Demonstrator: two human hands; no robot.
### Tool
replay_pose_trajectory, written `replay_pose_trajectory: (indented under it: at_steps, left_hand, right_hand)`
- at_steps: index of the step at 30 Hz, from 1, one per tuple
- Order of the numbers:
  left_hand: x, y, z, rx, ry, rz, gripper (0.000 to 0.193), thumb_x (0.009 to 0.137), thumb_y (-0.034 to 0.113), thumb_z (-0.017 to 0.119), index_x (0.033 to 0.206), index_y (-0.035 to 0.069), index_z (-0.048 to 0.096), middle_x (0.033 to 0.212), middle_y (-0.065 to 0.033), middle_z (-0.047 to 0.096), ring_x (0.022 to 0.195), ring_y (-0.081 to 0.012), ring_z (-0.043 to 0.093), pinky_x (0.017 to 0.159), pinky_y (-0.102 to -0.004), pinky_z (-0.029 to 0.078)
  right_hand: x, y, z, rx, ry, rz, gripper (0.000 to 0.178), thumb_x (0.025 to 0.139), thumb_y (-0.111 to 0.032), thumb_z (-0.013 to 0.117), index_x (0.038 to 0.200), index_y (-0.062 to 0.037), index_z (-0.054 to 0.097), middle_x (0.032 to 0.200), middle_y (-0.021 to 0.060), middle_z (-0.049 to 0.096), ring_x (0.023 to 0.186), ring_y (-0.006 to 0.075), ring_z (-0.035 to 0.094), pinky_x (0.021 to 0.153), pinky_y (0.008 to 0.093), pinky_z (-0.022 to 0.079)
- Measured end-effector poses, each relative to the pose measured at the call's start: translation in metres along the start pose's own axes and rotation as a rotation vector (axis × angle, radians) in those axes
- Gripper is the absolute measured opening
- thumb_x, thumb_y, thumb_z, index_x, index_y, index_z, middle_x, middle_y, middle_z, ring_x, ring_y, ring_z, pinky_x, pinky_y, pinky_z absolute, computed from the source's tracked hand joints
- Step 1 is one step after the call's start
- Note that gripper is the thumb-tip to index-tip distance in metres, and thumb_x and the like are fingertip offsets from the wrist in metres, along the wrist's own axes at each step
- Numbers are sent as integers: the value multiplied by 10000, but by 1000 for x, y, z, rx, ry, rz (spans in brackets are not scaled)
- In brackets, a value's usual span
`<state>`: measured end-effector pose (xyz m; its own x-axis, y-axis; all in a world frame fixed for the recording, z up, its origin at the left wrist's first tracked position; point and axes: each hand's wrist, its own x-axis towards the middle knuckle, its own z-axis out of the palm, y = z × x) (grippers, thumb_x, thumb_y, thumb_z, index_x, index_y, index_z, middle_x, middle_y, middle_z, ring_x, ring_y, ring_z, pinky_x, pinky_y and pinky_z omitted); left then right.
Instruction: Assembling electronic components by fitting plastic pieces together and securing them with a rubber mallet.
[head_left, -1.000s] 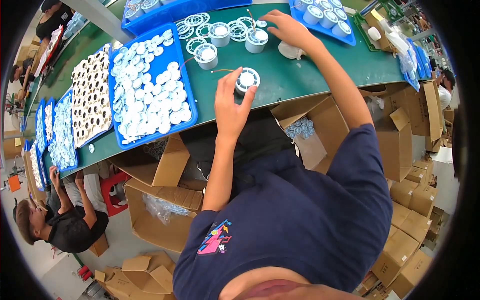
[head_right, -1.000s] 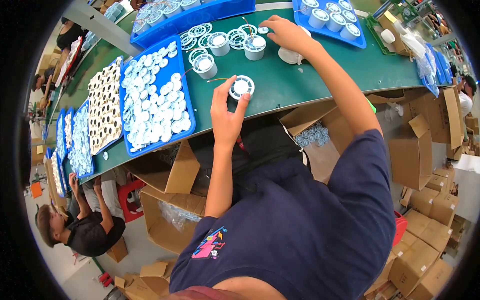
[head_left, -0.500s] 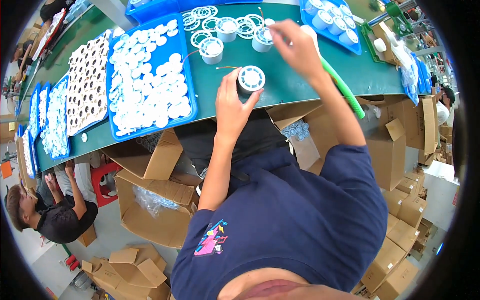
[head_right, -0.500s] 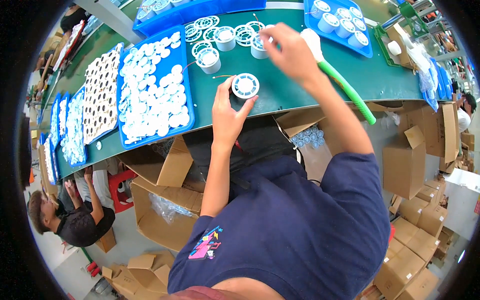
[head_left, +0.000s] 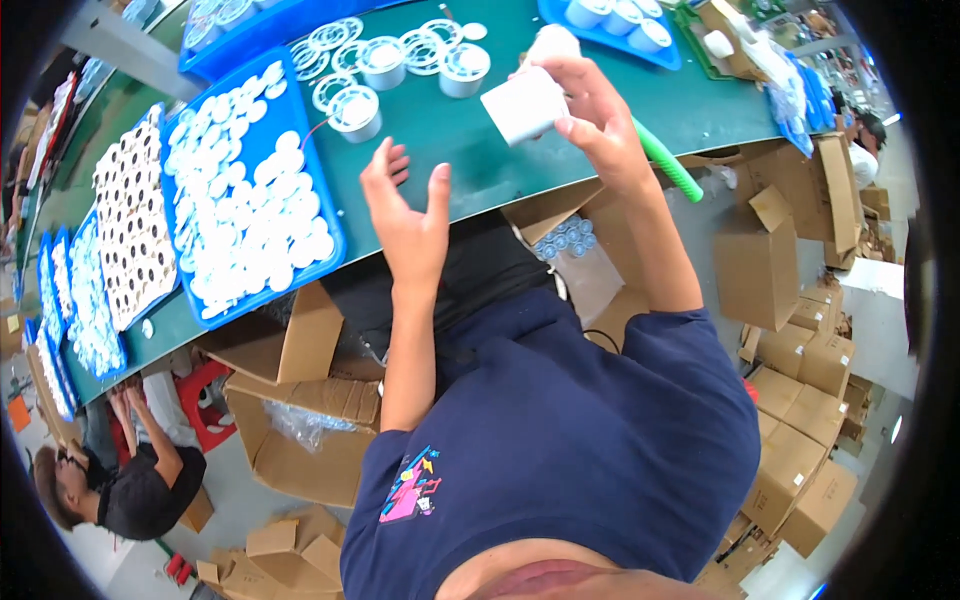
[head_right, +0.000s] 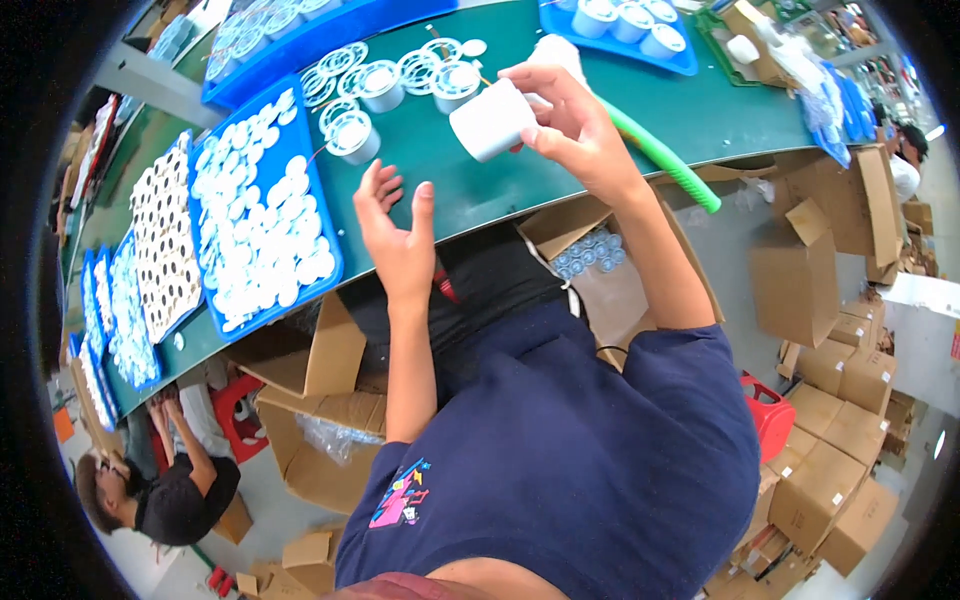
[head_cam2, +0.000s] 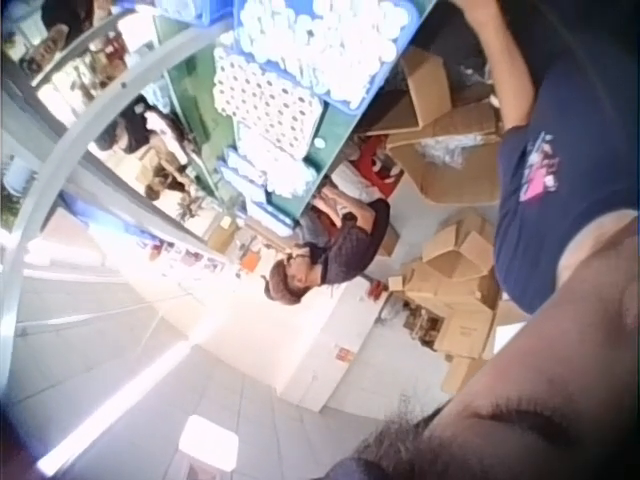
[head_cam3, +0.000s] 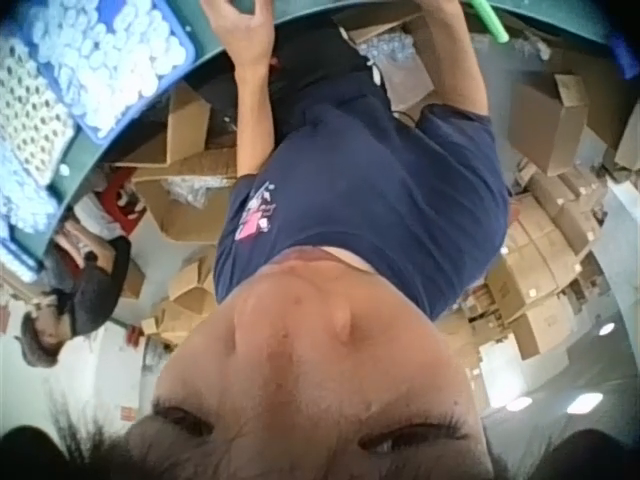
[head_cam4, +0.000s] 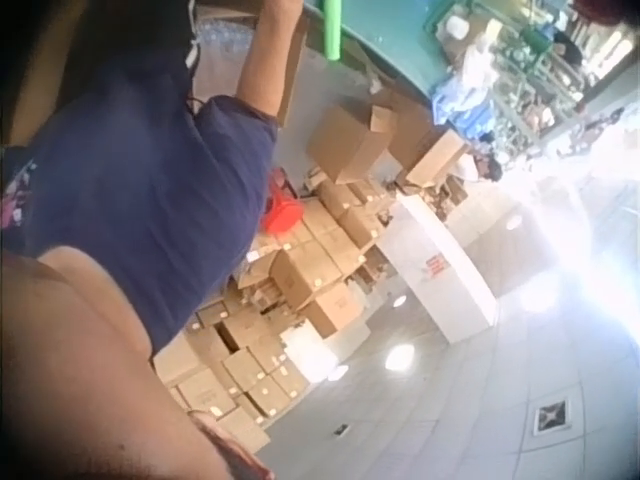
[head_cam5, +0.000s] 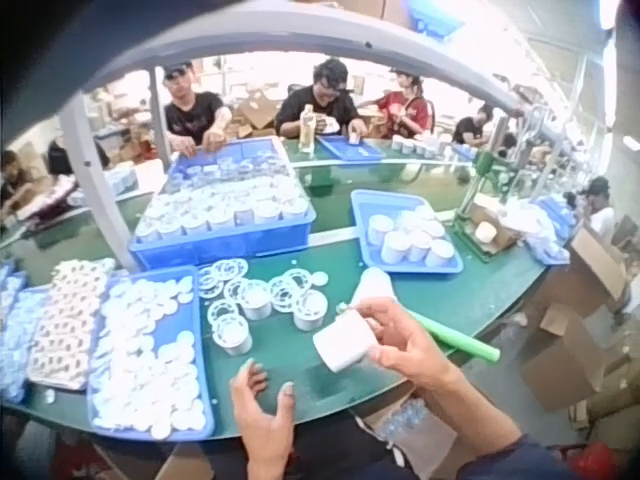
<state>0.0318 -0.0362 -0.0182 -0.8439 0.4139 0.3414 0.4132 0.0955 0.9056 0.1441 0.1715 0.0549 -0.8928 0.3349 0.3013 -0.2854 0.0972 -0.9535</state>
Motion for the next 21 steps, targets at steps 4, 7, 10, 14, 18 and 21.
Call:
replay_pose_trajectory:
  at_steps: [4, 7, 10, 14, 18, 21]
  left_hand:
    - [4, 4, 2, -37, 87, -76, 684, 942, 172, 751, 1483, -28, 384, 1453, -203, 411, 1185, -278, 585, 983, -386, 524]
    - [15, 14, -4, -132, 99, -225, 797, 931, 159, 762, 1543, -22, 284, 1501, -216, 329, 1179, -275, 595, 950, -373, 544]
    - [30, 22, -10, -58, 75, -234, 866, 902, 182, 799, 1556, -18, 266, 1513, -219, 317, 1081, -241, 635, 910, -364, 555]
    - [51, 10, 2, 223, 62, -176, 871, 879, 256, 819, 1567, 72, 316, 1485, -206, 402, 795, -223, 674, 781, -369, 557]
    - [59, -7, 8, 322, 111, -169, 703, 928, 195, 725, 1538, 164, 377, 1386, -137, 516, 702, -252, 690, 739, -449, 562]
    - [57, -1, 3, 302, 43, -181, 644, 899, 193, 752, 1479, 115, 482, 1292, -132, 567, 744, -176, 669, 748, -368, 553]
  right_hand:
    - [2, -18, -32, -70, -16, -95, 555, 878, -77, 668, 1400, -89, 479, 1459, 148, 517, 1239, 229, 562, 1016, 358, 460]
    - [-1, -22, -52, -126, 5, -118, 598, 807, 51, 569, 1381, -92, 477, 1496, 161, 483, 1298, 252, 529, 1075, 385, 431]
    - [4, -24, -69, -250, 126, -113, 578, 818, 60, 567, 1372, -85, 492, 1475, 141, 511, 1292, 254, 548, 1090, 388, 441]
    - [20, 4, -122, -693, 432, 36, 517, 867, -143, 730, 1363, -82, 597, 1358, 110, 619, 1152, 215, 625, 973, 344, 516]
    - [53, 35, -150, -907, 519, 59, 550, 878, -290, 767, 1361, -71, 623, 1309, 152, 643, 1089, 245, 643, 947, 342, 520]
    - [71, 52, -175, -1127, 535, 52, 565, 880, -352, 744, 1355, -67, 629, 1283, 196, 635, 1095, 321, 640, 974, 390, 510]
